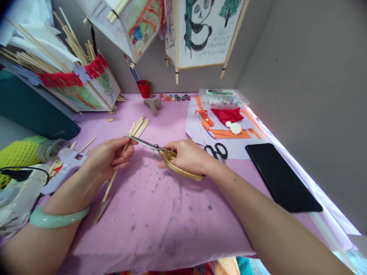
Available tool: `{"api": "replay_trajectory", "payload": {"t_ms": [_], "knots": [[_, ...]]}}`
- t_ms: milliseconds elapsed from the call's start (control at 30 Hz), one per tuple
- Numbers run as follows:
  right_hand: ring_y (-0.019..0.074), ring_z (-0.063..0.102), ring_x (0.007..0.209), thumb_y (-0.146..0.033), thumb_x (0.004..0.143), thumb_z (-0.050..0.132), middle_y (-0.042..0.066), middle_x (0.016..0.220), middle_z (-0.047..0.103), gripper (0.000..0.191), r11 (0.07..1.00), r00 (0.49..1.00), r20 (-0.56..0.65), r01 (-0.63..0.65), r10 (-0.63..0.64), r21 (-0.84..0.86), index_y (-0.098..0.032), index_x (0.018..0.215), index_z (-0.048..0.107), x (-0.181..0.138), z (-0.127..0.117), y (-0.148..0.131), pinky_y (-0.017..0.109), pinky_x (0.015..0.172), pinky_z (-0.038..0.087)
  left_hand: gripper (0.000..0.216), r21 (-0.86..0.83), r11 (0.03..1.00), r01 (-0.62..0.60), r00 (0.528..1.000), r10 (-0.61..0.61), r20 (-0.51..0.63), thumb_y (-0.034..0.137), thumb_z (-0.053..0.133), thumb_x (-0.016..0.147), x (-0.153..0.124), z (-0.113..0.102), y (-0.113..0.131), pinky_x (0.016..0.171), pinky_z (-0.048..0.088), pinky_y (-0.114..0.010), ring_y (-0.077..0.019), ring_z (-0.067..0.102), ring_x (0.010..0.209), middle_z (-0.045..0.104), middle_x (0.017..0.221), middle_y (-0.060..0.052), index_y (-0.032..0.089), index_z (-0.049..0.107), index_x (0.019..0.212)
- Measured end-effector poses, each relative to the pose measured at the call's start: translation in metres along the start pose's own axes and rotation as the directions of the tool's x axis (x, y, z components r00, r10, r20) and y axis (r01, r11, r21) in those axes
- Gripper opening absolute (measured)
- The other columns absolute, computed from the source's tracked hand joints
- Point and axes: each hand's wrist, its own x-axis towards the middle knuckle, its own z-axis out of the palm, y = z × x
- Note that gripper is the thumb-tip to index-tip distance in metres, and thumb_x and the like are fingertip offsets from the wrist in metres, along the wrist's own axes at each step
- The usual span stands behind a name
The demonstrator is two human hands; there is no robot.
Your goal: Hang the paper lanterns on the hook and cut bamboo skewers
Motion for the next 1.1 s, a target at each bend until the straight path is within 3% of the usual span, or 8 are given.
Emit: {"api": "replay_trajectory", "payload": {"t_ms": [133, 1100], "knots": [[0.0145, 0.053, 0.065, -0.056, 0.068, 0.062, -0.001, 0.073, 0.062, 0.039, 1.000, 1.000, 0.004, -0.015, 0.015, -0.013, -0.023, 0.090, 0.064, -0.0006, 0.0001, -0.0012, 0.024, 0.055, 0.038, 0.014, 0.079, 0.996, -0.036, 0.996, 0.042, -0.073, 0.019, 0.043, 0.081, -0.0011, 0.0058, -0.0015, 0.027, 0.016, -0.016, -0.0036, 0.020, 0.028, 0.042, 0.043, 0.005, 0.014, 0.053, 0.072], [0.0135, 0.053, 0.064, -0.056, 0.068, 0.061, -0.001, 0.073, 0.062, 0.040, 0.999, 1.000, -0.014, -0.018, 0.018, -0.044, -0.024, 0.092, 0.065, -0.0009, 0.0010, -0.0028, 0.024, 0.054, 0.037, 0.012, 0.125, 0.990, -0.058, 0.992, 0.070, -0.100, 0.018, 0.043, 0.079, 0.0001, 0.0064, -0.0038, 0.027, 0.017, -0.017, -0.0039, 0.021, 0.028, 0.046, 0.046, 0.004, 0.016, 0.051, 0.071]]}}
